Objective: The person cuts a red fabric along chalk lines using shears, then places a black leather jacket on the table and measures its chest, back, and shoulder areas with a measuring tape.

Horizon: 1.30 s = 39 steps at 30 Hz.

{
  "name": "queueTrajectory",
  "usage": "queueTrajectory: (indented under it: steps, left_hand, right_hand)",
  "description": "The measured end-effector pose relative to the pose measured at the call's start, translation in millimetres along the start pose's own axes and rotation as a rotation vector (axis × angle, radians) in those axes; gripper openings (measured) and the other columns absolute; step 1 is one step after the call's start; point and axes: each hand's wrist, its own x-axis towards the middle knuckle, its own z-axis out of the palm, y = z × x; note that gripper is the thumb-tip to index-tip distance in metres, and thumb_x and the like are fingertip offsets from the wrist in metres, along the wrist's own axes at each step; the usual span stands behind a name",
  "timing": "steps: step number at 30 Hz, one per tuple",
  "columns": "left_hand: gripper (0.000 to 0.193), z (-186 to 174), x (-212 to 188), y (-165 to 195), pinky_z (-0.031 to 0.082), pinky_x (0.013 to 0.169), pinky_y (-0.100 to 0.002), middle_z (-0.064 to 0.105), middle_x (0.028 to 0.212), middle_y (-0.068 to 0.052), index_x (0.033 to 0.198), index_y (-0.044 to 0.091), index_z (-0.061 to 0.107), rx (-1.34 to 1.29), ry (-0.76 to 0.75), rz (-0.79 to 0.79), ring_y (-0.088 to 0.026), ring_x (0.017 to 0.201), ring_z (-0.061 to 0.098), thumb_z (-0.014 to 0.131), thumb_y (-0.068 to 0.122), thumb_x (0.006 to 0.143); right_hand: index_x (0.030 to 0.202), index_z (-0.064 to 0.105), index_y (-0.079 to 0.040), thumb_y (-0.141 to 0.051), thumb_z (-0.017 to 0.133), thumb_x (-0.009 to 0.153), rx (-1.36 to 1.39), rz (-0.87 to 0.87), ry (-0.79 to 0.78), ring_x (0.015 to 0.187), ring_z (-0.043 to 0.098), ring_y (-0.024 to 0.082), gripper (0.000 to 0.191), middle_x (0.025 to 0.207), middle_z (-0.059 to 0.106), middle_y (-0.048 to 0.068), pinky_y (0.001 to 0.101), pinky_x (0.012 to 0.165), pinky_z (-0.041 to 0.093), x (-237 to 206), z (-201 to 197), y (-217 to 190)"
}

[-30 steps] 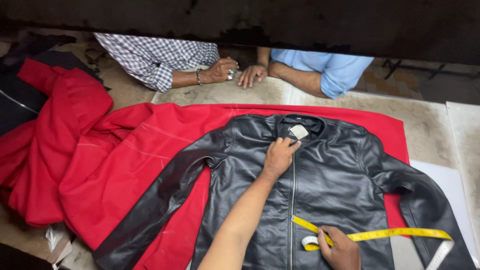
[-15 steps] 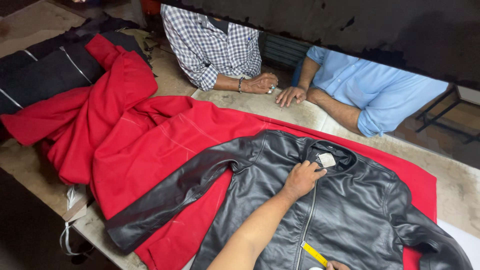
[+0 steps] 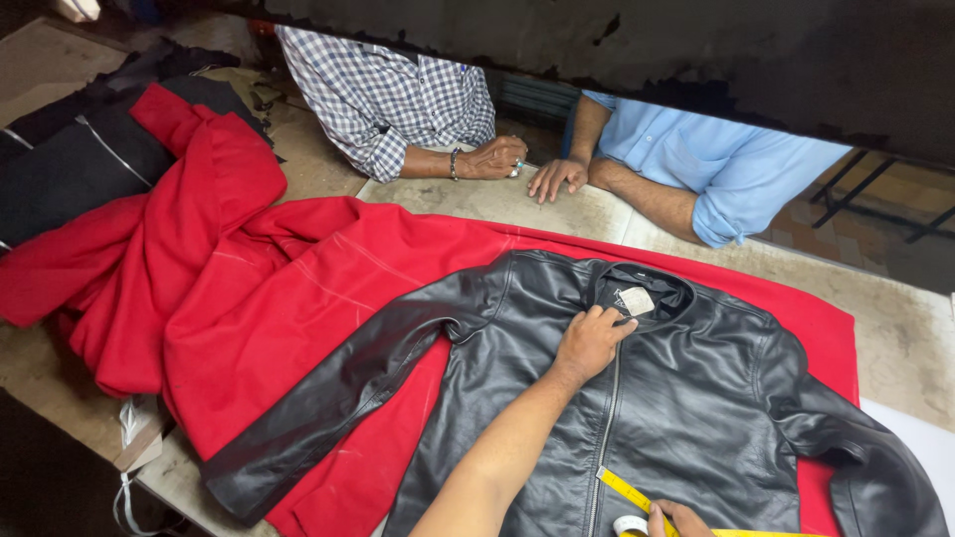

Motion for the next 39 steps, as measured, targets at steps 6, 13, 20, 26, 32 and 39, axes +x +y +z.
queueTrajectory:
  steps: [6, 13, 20, 26, 32, 39]
  left_hand:
    - [0.042, -4, 1, 3, 0.051, 0.088, -0.037, 0.065, 0.110, 0.000, 0.124, 0.022, 0.075, -0.003, 0.026, 0.007, -0.021, 0.104, 0.060, 0.068, 0.006, 0.085]
    - [0.043, -1, 8, 18, 0.050, 0.082, -0.040, 0.067, 0.108, 0.000, 0.121, 0.019, 0.076, -0.055, 0.040, -0.001, -0.024, 0.099, 0.061, 0.068, 0.005, 0.081]
    - [0.043, 11, 11, 26, 0.052, 0.082, -0.041, 0.068, 0.112, -0.002, 0.119, 0.018, 0.076, -0.046, 0.054, 0.061, -0.026, 0.098, 0.062, 0.070, 0.004, 0.079]
    - [0.045, 16, 5, 22, 0.052, 0.082, -0.041, 0.068, 0.112, -0.002, 0.120, 0.019, 0.076, -0.026, 0.042, 0.067, -0.026, 0.097, 0.062, 0.071, 0.003, 0.078]
    - [0.047, 23, 4, 24, 0.052, 0.082, -0.042, 0.068, 0.111, -0.003, 0.119, 0.019, 0.077, -0.065, 0.060, 0.063, -0.027, 0.099, 0.062, 0.071, 0.003, 0.076]
    - [0.041, 15, 0, 13, 0.051, 0.079, -0.043, 0.066, 0.104, -0.004, 0.117, 0.020, 0.078, -0.058, 0.025, 0.001, -0.028, 0.096, 0.060, 0.071, 0.006, 0.079]
  right_hand:
    - [0.086, 0.076, -0.008, -0.017, 0.075, 0.082, 0.026, -0.009, -0.065, 0.066, 0.077, 0.023, 0.010, 0.073, 0.075, 0.011, 0.0334, 0.070, 0.061, -7, -5, 10]
    - [0.087, 0.077, -0.013, -0.025, 0.078, 0.077, -0.142, 0.006, -0.049, 0.070, 0.074, 0.025, 0.015, 0.079, 0.076, 0.005, 0.0357, 0.064, 0.058, -4, -57, -48]
    - [0.087, 0.075, -0.013, -0.021, 0.075, 0.080, -0.106, 0.012, -0.083, 0.072, 0.075, 0.024, 0.010, 0.082, 0.077, 0.002, 0.0357, 0.062, 0.057, 5, -77, -76]
    - [0.086, 0.074, -0.012, -0.019, 0.075, 0.081, -0.122, -0.031, -0.088, 0.071, 0.074, 0.024, 0.009, 0.081, 0.076, 0.003, 0.0371, 0.062, 0.057, 5, -78, -79]
    - [0.087, 0.074, -0.009, -0.015, 0.075, 0.082, -0.071, -0.067, -0.080, 0.071, 0.074, 0.026, 0.007, 0.081, 0.076, 0.006, 0.0368, 0.061, 0.057, 5, -85, -79]
    - [0.088, 0.073, -0.010, -0.016, 0.075, 0.082, -0.114, -0.050, -0.092, 0.074, 0.075, 0.025, 0.009, 0.084, 0.076, 0.006, 0.0357, 0.064, 0.058, 1, -75, -88]
